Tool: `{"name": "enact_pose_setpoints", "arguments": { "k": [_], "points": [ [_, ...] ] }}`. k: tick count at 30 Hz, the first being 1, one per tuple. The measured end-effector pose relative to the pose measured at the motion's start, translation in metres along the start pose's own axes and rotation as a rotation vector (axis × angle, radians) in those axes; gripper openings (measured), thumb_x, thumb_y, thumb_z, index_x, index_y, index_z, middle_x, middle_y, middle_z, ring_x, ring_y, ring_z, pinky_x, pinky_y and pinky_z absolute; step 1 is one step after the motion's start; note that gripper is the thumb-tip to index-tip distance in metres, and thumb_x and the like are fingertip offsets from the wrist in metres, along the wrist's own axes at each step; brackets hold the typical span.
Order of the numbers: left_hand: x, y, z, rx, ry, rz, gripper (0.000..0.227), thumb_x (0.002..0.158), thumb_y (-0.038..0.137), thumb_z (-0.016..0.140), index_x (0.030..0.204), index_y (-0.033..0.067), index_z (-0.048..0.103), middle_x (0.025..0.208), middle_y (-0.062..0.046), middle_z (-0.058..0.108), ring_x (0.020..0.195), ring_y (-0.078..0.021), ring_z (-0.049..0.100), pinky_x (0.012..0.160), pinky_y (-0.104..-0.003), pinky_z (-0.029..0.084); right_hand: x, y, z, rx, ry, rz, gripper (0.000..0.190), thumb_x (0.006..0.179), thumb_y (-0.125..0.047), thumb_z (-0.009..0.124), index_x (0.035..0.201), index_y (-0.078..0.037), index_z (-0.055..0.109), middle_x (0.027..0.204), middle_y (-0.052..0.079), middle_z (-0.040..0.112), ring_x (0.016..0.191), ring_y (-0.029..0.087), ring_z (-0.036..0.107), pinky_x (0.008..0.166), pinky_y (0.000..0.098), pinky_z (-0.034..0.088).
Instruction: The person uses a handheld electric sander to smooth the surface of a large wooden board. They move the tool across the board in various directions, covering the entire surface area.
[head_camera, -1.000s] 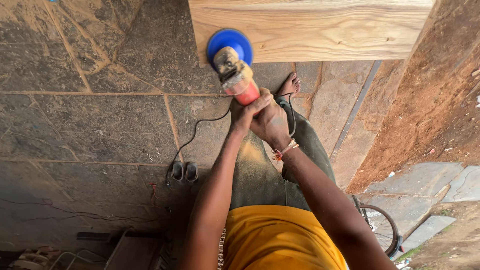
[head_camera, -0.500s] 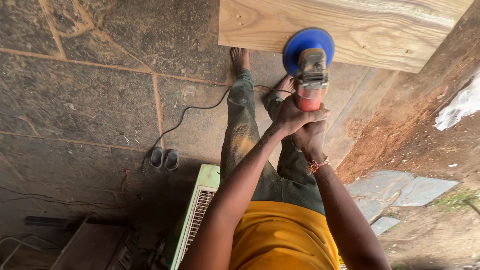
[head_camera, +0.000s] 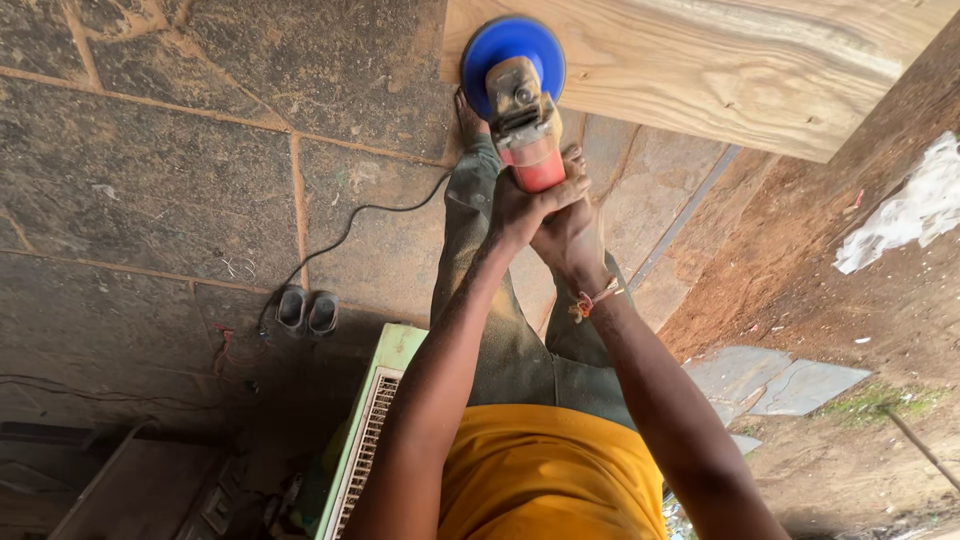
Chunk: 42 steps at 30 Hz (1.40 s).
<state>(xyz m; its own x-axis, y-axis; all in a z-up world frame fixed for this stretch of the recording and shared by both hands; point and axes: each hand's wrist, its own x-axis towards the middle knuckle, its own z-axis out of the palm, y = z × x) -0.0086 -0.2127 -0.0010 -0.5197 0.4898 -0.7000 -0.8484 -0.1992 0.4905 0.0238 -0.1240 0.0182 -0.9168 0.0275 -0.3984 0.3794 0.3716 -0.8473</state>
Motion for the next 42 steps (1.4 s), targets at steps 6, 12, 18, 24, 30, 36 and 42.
{"name": "enact_pose_setpoints", "arguments": {
  "k": [6,12,18,24,30,36,42],
  "points": [
    [0.025,0.004,0.037,0.145,0.018,0.104,0.046,0.07,0.035,0.091,0.102,0.0069,0.072,0.096,-0.006,0.077,0.089,-0.0171,0.074,0.086,-0.033,0.06,-0.006,0.005,-0.039,1.011,0.396,0.456,0.042,0.1,-0.033,0.055,0.126,-0.002,0.046,0.115,0.012,0.062,0.11,0.022,0.065,0.097,0.0351,0.058],
    [0.066,0.003,0.075,0.573,-0.096,0.004,0.064,0.058,0.051,0.088,0.105,0.0104,0.073,0.098,-0.006,0.077,0.089,-0.0209,0.074,0.083,-0.033,0.056,-0.04,0.076,-0.071,0.046,0.361,0.245,0.054,0.097,-0.036,0.07,0.123,0.004,0.045,0.11,0.015,0.06,0.098,0.022,0.062,0.08,0.0372,0.055],
    [0.058,0.008,0.062,0.773,-0.162,-0.123,0.076,0.059,0.052,0.086,0.116,0.0086,0.061,0.095,-0.007,0.075,0.078,-0.021,0.077,0.074,-0.035,0.065,-0.023,0.134,-0.017,1.281,0.759,0.286,0.053,0.103,-0.047,0.063,0.112,0.002,0.047,0.094,0.013,0.058,0.08,0.018,0.057,0.075,0.0278,0.054],
    [0.007,0.026,-0.03,0.073,0.275,0.142,0.049,0.069,0.041,0.089,0.103,0.0091,0.073,0.099,-0.003,0.077,0.091,-0.0156,0.076,0.088,-0.034,0.062,0.003,0.03,0.012,-0.006,0.022,0.168,0.044,0.096,-0.034,0.071,0.117,-0.001,0.051,0.096,0.01,0.064,0.086,0.019,0.065,0.075,0.0301,0.055],
    [0.022,0.041,-0.015,0.152,0.117,0.046,0.05,0.067,0.044,0.087,0.101,0.0105,0.071,0.089,-0.005,0.077,0.081,-0.0177,0.075,0.083,-0.036,0.063,0.041,-0.023,0.006,1.309,0.245,0.493,0.047,0.091,-0.027,0.07,0.118,0.004,0.047,0.11,0.018,0.061,0.096,0.025,0.065,0.087,0.0357,0.058],
    [0.044,-0.006,0.055,0.474,-0.046,0.01,0.068,0.06,0.055,0.084,0.107,0.0069,0.073,0.098,-0.009,0.078,0.089,-0.0223,0.076,0.084,-0.034,0.059,-0.027,0.018,-0.06,0.079,0.298,0.303,0.046,0.094,-0.013,0.073,0.126,0.003,0.044,0.112,0.012,0.058,0.1,0.017,0.061,0.085,0.0321,0.055],
    [0.068,-0.003,0.071,0.906,-0.17,-0.132,0.085,0.052,0.054,0.083,0.121,0.0061,0.065,0.1,-0.011,0.078,0.087,-0.0253,0.079,0.079,-0.035,0.062,-0.037,0.041,-0.048,0.313,0.484,0.338,0.042,0.096,-0.019,0.065,0.128,0.001,0.046,0.11,0.012,0.061,0.1,0.02,0.064,0.088,0.034,0.057]
  ]
}}
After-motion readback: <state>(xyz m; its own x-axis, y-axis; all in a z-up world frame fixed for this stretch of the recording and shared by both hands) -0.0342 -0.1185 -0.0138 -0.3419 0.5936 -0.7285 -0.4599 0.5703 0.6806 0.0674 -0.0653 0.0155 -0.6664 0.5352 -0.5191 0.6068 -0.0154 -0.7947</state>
